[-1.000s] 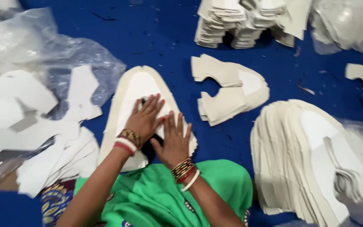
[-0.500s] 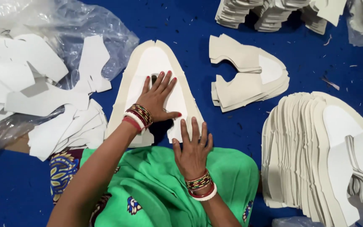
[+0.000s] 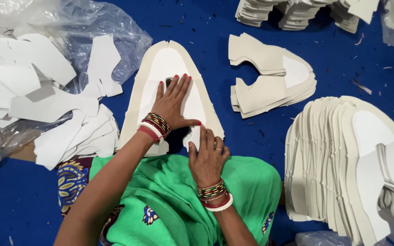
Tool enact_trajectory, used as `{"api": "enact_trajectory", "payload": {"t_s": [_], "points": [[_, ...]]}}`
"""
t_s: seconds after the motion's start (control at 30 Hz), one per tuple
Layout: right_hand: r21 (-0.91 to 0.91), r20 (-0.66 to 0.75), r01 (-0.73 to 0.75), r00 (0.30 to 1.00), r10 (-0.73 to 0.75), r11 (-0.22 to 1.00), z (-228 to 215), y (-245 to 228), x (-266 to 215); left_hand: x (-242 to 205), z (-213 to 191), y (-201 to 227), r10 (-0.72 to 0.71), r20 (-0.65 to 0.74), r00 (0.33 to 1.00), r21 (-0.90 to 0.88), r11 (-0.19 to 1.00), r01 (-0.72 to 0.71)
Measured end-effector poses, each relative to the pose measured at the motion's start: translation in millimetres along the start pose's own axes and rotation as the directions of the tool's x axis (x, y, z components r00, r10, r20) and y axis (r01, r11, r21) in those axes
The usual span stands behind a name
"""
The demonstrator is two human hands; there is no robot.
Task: The person sorts and stacks white shoe upper components on a floor workspace.
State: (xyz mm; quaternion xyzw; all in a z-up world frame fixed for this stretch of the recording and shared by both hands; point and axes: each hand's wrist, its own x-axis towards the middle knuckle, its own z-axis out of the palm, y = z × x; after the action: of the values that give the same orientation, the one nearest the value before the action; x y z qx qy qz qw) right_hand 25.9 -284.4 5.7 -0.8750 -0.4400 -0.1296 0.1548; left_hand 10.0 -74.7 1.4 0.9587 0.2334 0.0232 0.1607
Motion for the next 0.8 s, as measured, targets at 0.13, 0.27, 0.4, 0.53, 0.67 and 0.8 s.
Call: {"api": "enact_trajectory", "payload": {"t_s": [0.13, 0.27, 0.4, 0.53, 0.67, 0.8], "points": [[0.030, 0.016, -0.028, 0.999, 0.027, 0.999, -0.4, -1.8, 1.4, 9.5, -11.8, 1.5, -0.049, -0.011, 0.999, -0.029, 0.998, 0.049], [0.039, 0.051, -0.049, 0.998, 0.047, 0.998, -0.2, -2.1, 5.5, 16.2, -22.5, 0.0, -0.072, 0.036, 0.997, -0.014, 0.997, 0.073], [0.062, 0.089, -0.066, 0.994, 0.060, 0.996, -7.5, 4.3, 18.2, 16.9, -15.0, -10.8, -0.018, -0.021, 1.000, -0.021, 1.000, 0.017], [0.177, 0.215, -0.112, 0.974, 0.073, 0.978, -3.6, 44.0, 28.3, 20.6, 10.2, -25.5, 0.045, -0.060, 0.997, -0.025, 0.999, -0.047], [0.357, 0.021, -0.116, 0.993, 0.116, 0.927, -21.0, 54.9, 31.9, 25.6, 38.6, -36.6, 0.074, -0.111, 0.991, 0.007, 0.997, -0.073], [0.242, 0.028, -0.002, 1.000, -0.005, 0.970, -6.5, 26.7, 15.8, 8.2, 9.0, -5.8, 0.012, -0.047, 0.999, 0.014, 1.000, -0.011]]}}
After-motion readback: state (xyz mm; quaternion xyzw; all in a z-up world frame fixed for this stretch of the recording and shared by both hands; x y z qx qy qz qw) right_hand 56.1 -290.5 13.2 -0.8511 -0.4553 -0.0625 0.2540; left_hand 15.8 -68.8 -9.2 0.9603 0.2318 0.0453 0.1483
